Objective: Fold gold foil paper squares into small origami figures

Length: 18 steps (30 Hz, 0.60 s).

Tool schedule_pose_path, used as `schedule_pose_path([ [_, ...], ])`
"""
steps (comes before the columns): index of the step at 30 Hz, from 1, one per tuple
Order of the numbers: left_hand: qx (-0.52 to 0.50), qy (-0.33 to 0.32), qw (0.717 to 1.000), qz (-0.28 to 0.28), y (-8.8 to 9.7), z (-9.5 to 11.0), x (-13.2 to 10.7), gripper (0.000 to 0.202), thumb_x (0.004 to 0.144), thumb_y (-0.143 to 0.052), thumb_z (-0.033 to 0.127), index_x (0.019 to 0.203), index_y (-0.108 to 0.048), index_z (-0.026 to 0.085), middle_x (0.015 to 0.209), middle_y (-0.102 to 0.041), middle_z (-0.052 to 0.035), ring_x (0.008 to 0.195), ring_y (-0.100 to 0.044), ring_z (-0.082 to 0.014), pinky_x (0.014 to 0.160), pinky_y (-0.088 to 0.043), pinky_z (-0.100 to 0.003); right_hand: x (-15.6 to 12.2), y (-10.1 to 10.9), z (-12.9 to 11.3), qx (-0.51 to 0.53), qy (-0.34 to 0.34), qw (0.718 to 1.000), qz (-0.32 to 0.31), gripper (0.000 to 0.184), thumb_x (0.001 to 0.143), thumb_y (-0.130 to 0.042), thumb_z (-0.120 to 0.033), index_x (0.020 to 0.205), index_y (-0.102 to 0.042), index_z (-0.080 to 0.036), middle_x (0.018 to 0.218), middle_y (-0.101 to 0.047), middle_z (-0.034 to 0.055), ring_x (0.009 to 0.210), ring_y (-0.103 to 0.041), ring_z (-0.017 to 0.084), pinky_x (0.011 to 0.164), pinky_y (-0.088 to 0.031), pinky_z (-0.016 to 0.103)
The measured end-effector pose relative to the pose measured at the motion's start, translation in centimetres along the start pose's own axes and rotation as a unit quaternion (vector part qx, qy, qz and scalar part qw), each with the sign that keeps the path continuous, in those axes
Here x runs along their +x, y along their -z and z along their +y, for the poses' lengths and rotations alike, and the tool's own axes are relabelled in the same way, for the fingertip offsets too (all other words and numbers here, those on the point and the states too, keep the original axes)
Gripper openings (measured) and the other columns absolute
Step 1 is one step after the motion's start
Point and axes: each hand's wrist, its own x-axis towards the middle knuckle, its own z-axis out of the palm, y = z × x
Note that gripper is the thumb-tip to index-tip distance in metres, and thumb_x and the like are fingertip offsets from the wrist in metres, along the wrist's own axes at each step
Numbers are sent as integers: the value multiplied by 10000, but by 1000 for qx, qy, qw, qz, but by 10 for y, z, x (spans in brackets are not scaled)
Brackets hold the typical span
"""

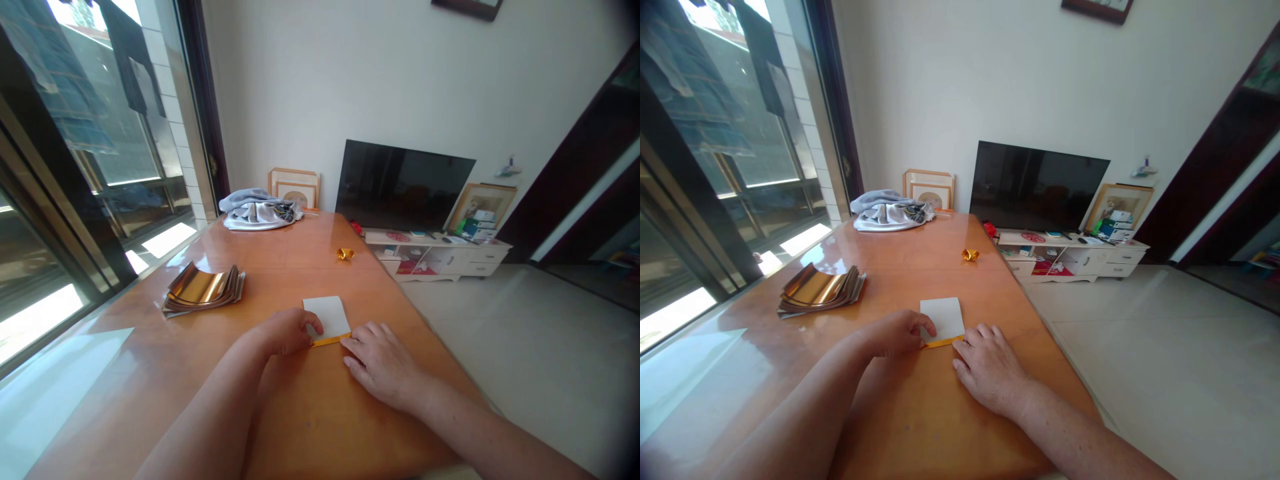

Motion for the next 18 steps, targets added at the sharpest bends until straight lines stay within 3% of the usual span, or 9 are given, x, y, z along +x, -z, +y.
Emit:
schedule_pose_path([
  [11, -24, -2, 1000, 2, 0, 0, 0, 389, 673, -644, 213, 1031, -764, 308, 717, -665, 20, 619, -587, -156, 562, -396, -224, -6, 1, 8, 23, -39, 999, 12, 253, 981, -514, -383, 1120, -693, -271, 1003, -646, 72, 1009, -529, 249, 920, -365, 384],
  [18, -11, -11, 1000, 1, 3, 3, -2, 393, 681, -622, 208, 1038, -759, 299, 730, -669, 18, 620, -582, -154, 567, -384, -225, 1, -1, 25, 69, -108, 990, 50, 272, 969, -484, -313, 834, -703, -225, 873, -641, 62, 898, -567, 211, 832, -382, 328],
])
